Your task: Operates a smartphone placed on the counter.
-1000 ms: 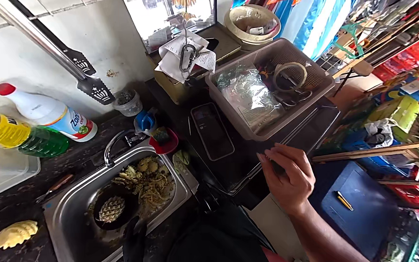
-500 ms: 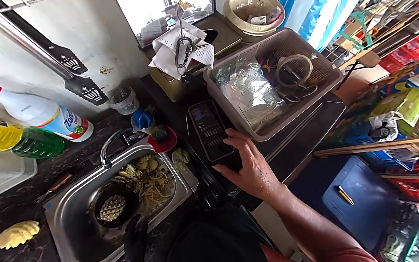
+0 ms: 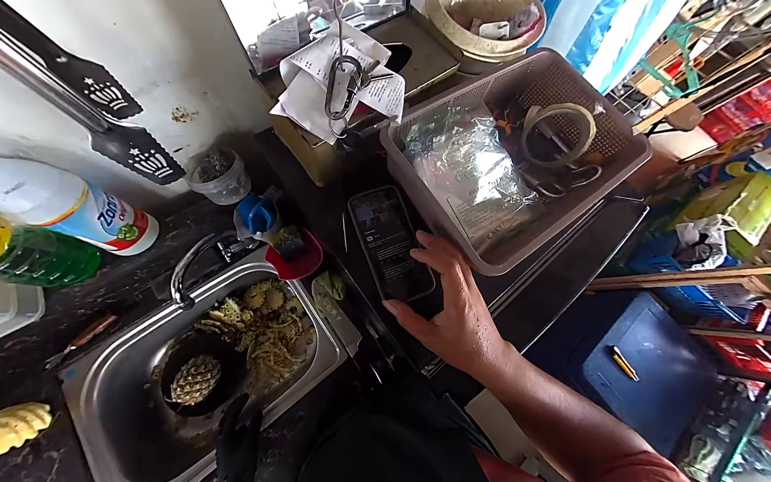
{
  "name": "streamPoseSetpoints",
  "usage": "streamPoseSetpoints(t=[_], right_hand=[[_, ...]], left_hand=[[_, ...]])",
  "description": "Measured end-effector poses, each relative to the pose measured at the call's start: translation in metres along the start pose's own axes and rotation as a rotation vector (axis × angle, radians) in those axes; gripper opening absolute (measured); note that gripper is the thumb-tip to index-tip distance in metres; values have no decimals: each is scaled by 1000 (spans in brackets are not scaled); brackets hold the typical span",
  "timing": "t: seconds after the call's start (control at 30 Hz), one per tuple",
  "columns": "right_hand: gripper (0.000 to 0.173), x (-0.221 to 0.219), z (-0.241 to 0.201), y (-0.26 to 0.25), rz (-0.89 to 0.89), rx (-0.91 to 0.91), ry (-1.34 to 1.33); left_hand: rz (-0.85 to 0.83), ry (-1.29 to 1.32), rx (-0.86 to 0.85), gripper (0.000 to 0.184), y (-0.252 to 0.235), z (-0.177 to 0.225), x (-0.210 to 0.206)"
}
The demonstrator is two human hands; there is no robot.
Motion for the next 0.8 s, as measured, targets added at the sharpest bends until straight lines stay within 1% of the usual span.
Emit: streamPoseSetpoints(t=[0.13, 0.4, 0.63, 0.8], right_hand=[[63, -2, 6, 1, -16, -23, 30], [63, -4, 10, -2, -27, -37, 21], [68, -3, 13, -2, -24, -58, 23], [71, -5, 14, -2, -54, -59, 24]], left_hand=[[-6, 11, 2, 51, -2, 0, -1], [-8, 17, 18, 49, -4, -1, -2], [-12, 32, 25, 51, -3, -1, -3], [4, 34, 29, 53, -3, 0, -2]])
Point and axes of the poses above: each hand's wrist, its own y-axis away from the middle knuckle, its own x-axis out of the back of the hand, z = x × y, the point moved 10 cm from there along -y, towards the middle knuckle, and after that the axes turned 13 degrees about -z, right-handed, at the moved point
